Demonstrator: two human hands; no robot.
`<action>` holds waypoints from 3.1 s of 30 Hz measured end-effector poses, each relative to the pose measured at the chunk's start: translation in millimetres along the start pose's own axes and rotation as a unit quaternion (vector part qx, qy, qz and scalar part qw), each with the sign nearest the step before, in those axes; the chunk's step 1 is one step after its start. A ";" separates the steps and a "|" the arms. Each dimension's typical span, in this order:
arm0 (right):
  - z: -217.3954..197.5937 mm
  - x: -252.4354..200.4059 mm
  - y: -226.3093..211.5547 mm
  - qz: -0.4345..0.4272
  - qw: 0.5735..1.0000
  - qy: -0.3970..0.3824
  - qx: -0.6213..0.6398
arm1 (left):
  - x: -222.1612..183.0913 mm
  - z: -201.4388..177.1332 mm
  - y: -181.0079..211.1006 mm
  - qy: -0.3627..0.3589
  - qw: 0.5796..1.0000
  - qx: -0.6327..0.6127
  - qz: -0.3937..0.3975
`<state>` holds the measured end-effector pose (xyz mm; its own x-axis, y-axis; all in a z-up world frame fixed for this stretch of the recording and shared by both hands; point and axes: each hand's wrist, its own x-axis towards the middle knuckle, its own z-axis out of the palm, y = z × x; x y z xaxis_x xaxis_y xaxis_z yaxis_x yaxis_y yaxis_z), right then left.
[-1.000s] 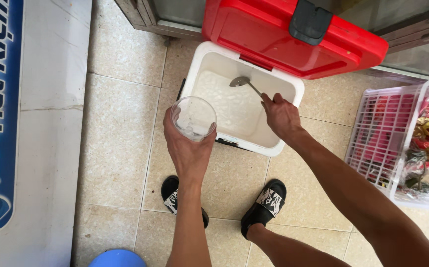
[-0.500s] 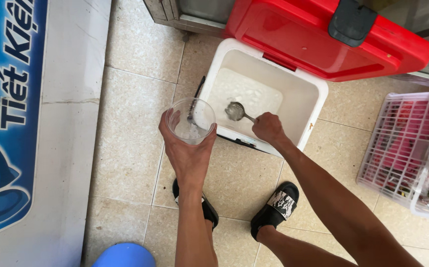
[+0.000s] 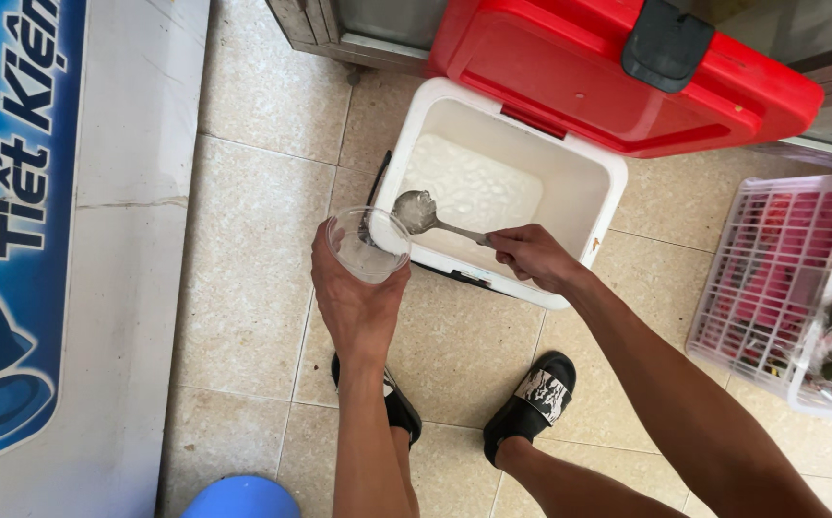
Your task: The person picks through pomegranate seeds in a bowl, juices them using a machine, scoops ice into a cup, and pours the juice into the cup.
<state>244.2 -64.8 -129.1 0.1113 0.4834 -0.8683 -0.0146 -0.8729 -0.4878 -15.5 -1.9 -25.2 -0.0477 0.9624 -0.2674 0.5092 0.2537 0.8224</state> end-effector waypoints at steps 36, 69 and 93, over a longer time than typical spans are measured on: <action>39.2 92.3 3.8 -0.159 0.854 0.211 -0.448 | 1.9 -4.4 9.6 0.022 0.994 -0.105 0.032; -12.3 -161.2 -14.8 -0.429 0.785 0.273 -0.355 | -24.0 31.9 27.1 -0.033 0.995 -0.088 0.043; -61.9 31.5 27.7 -0.013 0.760 0.158 -0.631 | -6.0 1.5 10.1 -0.012 0.989 -0.136 0.056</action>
<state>308.8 -78.0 -164.4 0.3307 0.6349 -0.6982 0.9334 -0.3294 0.1426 -8.8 -5.3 -16.1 0.0182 0.9840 -0.1770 0.2604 0.1663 0.9511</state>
